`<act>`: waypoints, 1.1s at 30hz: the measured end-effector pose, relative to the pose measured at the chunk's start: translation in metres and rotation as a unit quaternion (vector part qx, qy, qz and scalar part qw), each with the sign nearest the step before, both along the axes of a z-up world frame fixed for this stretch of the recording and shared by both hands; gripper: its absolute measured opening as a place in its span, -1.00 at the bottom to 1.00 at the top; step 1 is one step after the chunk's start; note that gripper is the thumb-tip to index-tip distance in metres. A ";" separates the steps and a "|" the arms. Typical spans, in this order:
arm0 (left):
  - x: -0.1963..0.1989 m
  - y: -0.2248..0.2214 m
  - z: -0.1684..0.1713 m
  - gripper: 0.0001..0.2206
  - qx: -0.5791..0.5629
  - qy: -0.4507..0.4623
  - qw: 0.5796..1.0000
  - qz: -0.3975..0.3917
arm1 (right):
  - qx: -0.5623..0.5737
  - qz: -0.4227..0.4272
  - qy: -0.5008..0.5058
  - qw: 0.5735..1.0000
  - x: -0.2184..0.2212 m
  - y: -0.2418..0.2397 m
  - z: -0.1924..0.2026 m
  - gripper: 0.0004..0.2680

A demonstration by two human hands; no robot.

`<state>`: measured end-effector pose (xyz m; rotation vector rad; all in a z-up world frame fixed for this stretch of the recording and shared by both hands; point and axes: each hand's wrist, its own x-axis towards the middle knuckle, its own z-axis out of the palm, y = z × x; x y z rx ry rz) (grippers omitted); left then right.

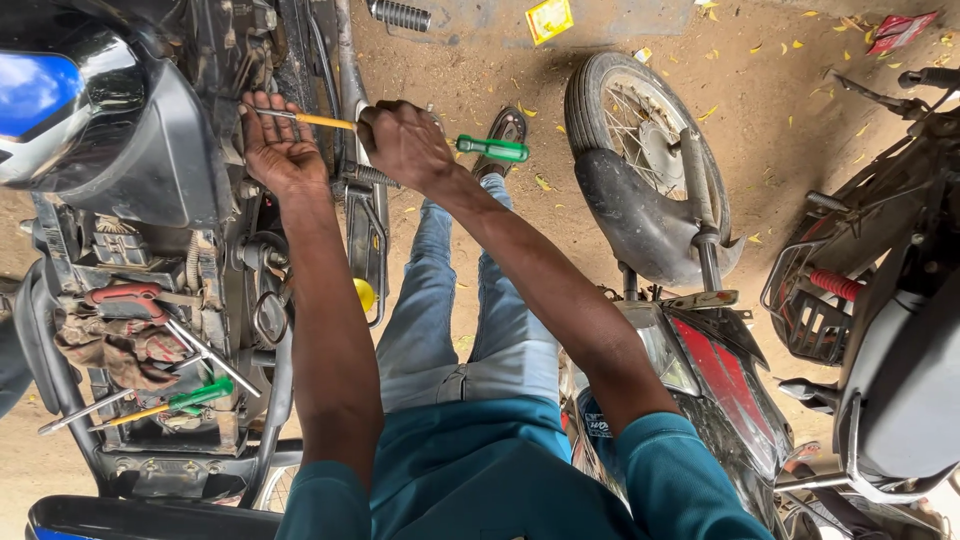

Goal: Using a screwdriver and various tools to work on the engine and frame of a motorcycle.

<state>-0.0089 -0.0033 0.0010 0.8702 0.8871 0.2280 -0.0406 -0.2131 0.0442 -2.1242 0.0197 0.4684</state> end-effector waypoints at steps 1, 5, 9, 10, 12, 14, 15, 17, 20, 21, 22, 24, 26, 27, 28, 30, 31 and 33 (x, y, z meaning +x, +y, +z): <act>0.000 0.001 -0.001 -0.77 -0.005 -0.009 1.000 -0.002 | -0.027 0.008 -0.079 0.996 -0.004 0.003 -0.008 -0.88; 0.001 0.001 0.003 -0.77 -0.010 -0.018 1.000 -0.006 | 0.035 -0.004 -0.036 0.999 0.001 -0.003 -0.010 -0.85; -0.001 0.002 0.001 -0.77 -0.001 -0.005 1.000 -0.013 | 0.077 0.013 0.031 0.997 0.005 -0.008 -0.015 -0.87; -0.002 0.003 -0.002 -0.77 0.001 -0.007 1.000 -0.018 | 0.084 0.002 0.007 0.996 0.006 -0.009 -0.017 -0.90; -0.003 0.004 -0.002 -0.76 0.001 -0.009 1.000 -0.018 | 0.109 -0.018 -0.008 0.994 0.005 -0.008 -0.020 -0.95; -0.001 0.001 0.002 -0.76 0.001 -0.013 1.000 -0.020 | 0.134 -0.040 -0.025 0.990 0.007 -0.007 -0.013 -0.97; 0.000 -0.001 0.006 -0.76 0.006 -0.003 1.000 -0.018 | 0.091 -0.034 -0.005 0.995 0.009 -0.006 -0.004 -0.95; 0.001 -0.001 0.008 -0.76 0.011 0.006 1.000 -0.016 | 0.046 -0.029 0.016 0.998 0.010 -0.005 0.006 -0.93; 0.001 0.000 0.003 -0.76 0.003 0.002 1.000 -0.009 | 0.036 -0.028 0.031 0.998 0.006 -0.004 0.004 -0.91; 0.001 0.000 0.004 -0.76 -0.003 -0.006 1.000 -0.007 | 0.047 -0.017 0.013 0.999 0.003 -0.002 0.001 -0.91; 0.001 0.001 0.004 -0.76 -0.008 -0.014 1.000 -0.004 | 0.058 -0.007 -0.006 0.998 0.001 0.000 -0.003 -0.89; -0.002 0.000 0.005 -0.76 -0.007 -0.015 1.000 -0.005 | 0.065 -0.005 0.003 0.998 -0.001 -0.002 -0.007 -0.87; 0.000 0.000 0.005 -0.76 -0.007 -0.017 1.000 -0.007 | 0.073 -0.006 0.009 0.997 0.001 -0.003 -0.008 -0.86; 0.000 0.000 0.005 -0.76 -0.008 -0.018 1.000 -0.007 | 0.081 0.004 0.042 0.996 0.002 -0.004 -0.007 -0.86; 0.000 0.001 0.005 -0.76 -0.010 -0.019 1.000 -0.007 | 0.088 0.014 0.075 0.993 0.002 -0.004 -0.006 -0.86; 0.000 -0.001 0.008 -0.75 -0.015 -0.018 1.000 -0.011 | 0.082 0.016 0.056 0.995 0.001 -0.004 -0.010 -0.87; -0.001 -0.001 0.009 -0.74 -0.020 -0.017 1.000 -0.013 | 0.076 0.019 0.036 0.996 0.001 -0.004 -0.012 -0.87; -0.003 -0.002 0.011 -0.72 -0.025 -0.020 0.999 -0.027 | 0.084 0.013 0.035 0.996 0.000 -0.003 -0.013 -0.88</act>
